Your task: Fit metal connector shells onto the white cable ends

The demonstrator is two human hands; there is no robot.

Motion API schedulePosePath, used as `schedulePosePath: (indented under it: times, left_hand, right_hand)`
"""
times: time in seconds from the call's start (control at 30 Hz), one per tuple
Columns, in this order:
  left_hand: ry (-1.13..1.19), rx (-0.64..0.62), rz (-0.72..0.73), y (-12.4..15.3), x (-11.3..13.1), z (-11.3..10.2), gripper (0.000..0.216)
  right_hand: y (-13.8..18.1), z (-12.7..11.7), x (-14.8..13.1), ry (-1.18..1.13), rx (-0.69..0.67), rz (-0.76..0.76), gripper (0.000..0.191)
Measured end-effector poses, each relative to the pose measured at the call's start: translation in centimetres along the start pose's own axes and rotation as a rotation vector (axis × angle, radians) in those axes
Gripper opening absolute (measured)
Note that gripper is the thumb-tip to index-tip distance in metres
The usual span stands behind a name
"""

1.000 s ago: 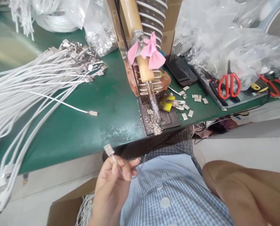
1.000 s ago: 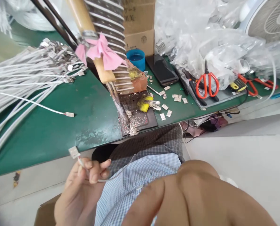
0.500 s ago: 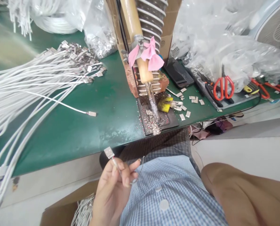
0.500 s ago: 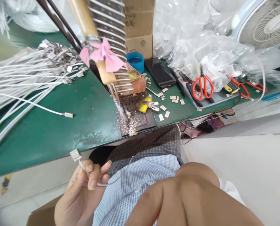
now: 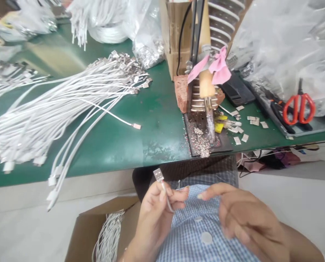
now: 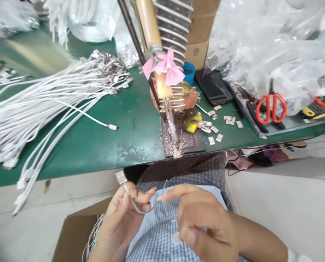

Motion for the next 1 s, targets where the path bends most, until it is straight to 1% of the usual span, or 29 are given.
schedulePosePath:
  times: [0.07, 0.2, 0.3, 0.4, 0.47, 0.57, 0.63, 0.7, 0.77, 0.87, 1.0]
  left_hand:
    - [0.008, -0.008, -0.005, 0.0, -0.2, 0.2, 0.010]
    - [0.027, -0.007, 0.004, -0.1, -0.4, 0.3, 0.010]
    - [0.034, -0.019, 0.006, -0.1, -0.5, 0.1, 0.010]
    - [0.033, -0.018, 0.006, 0.0, -0.5, 0.0, 0.011]
    - [0.042, -0.016, 0.013, 0.0, -0.6, -0.1, 0.012]
    - [0.055, -0.018, 0.006, 0.0, -0.6, 0.0, 0.012]
    - [0.048, -0.011, -0.010, 0.1, -0.7, 0.1, 0.013]
    - [0.040, 0.003, -0.017, 0.1, -0.7, 0.1, 0.013]
    - [0.043, 0.005, -0.010, 0.1, -0.7, 0.1, 0.013]
    - [0.043, 0.005, -0.013, 0.0, -0.7, 0.2, 0.014]
    - [0.016, 0.041, -0.032, -0.1, -0.8, 0.1, 0.016]
  right_hand:
    - [0.2, 0.8, 0.2, 0.080, -0.028, -0.061, 0.026]
    - [0.8, 1.5, 0.9, 0.189, -0.054, -0.103, 0.024]
    - [0.7, 1.4, 1.5, 0.194, -0.071, -0.130, 0.025]
    - [0.2, 1.5, 1.9, 0.184, -0.139, -0.195, 0.020]
    - [-0.1, 1.5, 1.9, 0.165, -0.153, -0.212, 0.018]
    - [-0.5, 1.4, 1.5, 0.085, -0.111, -0.169, 0.024]
    - [-0.7, 1.3, 1.2, 0.012, -0.082, -0.089, 0.030]
    - [-0.9, 1.3, 1.1, -0.060, -0.086, 0.009, 0.035]
    - [-1.0, 1.3, 1.3, -0.144, -0.108, 0.071, 0.036]
    - [-1.1, 1.1, 1.9, -0.266, -0.113, 0.108, 0.035]
    - [-0.9, 1.0, 2.5, -0.317, -0.135, 0.116, 0.034]
Point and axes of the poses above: each hand's wrist, its own y-axis away from the middle knuckle, its own z-axis out of the palm, x = y × z, the point moved 4 cm from there along -y, towards the middle knuckle, and after that the axes turned 10 degrees about z, right-handed, at the moved point
